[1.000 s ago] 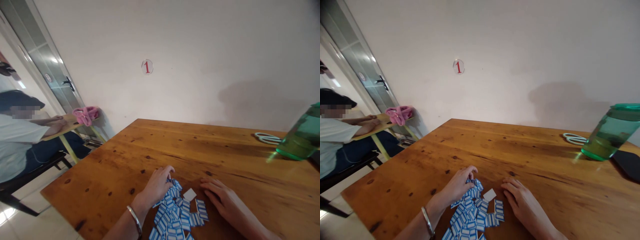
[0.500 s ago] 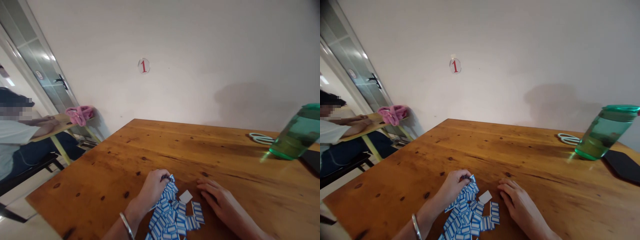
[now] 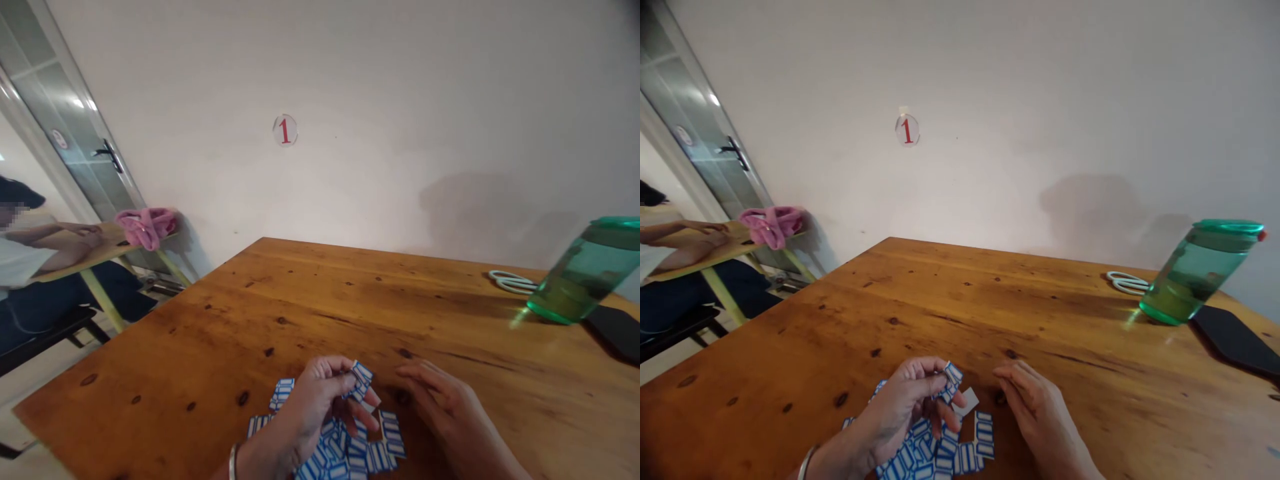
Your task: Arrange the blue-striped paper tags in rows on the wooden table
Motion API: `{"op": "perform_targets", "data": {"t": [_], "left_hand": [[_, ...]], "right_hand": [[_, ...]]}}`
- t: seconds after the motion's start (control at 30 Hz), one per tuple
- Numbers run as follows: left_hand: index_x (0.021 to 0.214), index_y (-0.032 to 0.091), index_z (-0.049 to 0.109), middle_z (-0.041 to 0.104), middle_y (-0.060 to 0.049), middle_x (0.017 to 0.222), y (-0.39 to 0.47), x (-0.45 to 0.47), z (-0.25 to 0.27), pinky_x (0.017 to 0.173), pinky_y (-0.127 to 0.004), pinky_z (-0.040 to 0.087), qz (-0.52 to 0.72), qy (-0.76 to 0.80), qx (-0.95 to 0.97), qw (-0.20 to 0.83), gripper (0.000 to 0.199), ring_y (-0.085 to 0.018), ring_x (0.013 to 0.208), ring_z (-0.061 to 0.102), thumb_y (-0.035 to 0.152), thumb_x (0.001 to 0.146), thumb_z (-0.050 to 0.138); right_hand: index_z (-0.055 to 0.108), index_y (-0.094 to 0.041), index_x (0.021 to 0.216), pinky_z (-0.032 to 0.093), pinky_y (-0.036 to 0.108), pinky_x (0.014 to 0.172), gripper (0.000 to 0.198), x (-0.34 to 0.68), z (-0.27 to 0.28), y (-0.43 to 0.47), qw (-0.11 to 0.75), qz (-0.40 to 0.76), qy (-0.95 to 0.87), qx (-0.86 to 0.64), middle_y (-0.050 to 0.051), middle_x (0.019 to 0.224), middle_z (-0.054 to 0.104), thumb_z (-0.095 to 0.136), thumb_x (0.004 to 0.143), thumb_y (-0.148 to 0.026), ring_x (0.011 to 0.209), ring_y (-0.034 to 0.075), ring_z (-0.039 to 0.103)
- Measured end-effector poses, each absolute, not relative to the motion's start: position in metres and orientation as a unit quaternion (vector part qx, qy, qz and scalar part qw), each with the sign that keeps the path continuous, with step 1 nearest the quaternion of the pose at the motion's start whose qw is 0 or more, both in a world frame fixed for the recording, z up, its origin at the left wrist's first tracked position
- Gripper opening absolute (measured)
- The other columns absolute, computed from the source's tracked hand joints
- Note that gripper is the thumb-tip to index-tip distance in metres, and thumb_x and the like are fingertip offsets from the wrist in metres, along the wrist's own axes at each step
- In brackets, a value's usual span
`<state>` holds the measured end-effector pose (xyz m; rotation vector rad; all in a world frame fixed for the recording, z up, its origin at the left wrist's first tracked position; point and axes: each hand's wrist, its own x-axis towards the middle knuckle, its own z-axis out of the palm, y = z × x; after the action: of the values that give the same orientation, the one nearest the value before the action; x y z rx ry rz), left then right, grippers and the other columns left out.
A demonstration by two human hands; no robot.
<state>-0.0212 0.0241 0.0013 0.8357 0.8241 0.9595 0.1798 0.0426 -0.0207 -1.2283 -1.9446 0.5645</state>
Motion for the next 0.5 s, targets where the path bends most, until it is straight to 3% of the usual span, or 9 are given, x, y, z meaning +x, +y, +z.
{"op": "perform_targets", "data": {"t": [0.23,0.37,0.5], "left_hand": [[0.086,0.009,0.058,0.067,-0.014,0.087,0.030,-0.022,0.000,0.057,-0.026,0.050,0.453,0.336,0.250,0.787,0.019,-0.019,0.069,0.066,0.025,0.082,0.048],[0.089,0.009,0.058,0.067,-0.014,0.088,0.031,-0.021,-0.002,0.063,-0.027,0.049,0.445,0.293,0.219,0.817,0.038,-0.020,0.077,0.066,0.042,0.086,0.039],[0.087,0.009,0.059,0.067,-0.014,0.091,0.030,-0.019,0.000,0.066,-0.027,0.049,0.423,0.256,0.241,0.835,0.043,-0.020,0.079,0.065,0.045,0.086,0.035]], "right_hand": [[0.068,-0.021,0.076,0.051,0.027,0.065,0.026,0.190,0.010,0.045,0.436,0.282,-0.671,-0.530,0.006,0.078,0.071,0.052,0.071,-0.040,0.077,0.022,0.064],[0.068,-0.019,0.076,0.049,0.027,0.060,0.029,0.172,0.021,0.041,0.392,0.367,-0.666,-0.517,0.006,0.071,0.069,0.053,0.070,-0.043,0.068,0.021,0.062],[0.062,-0.017,0.067,0.046,0.026,0.054,0.035,0.146,0.017,0.034,0.353,0.465,-0.629,-0.513,0.006,0.069,0.066,0.049,0.071,-0.049,0.066,0.020,0.061]]}}
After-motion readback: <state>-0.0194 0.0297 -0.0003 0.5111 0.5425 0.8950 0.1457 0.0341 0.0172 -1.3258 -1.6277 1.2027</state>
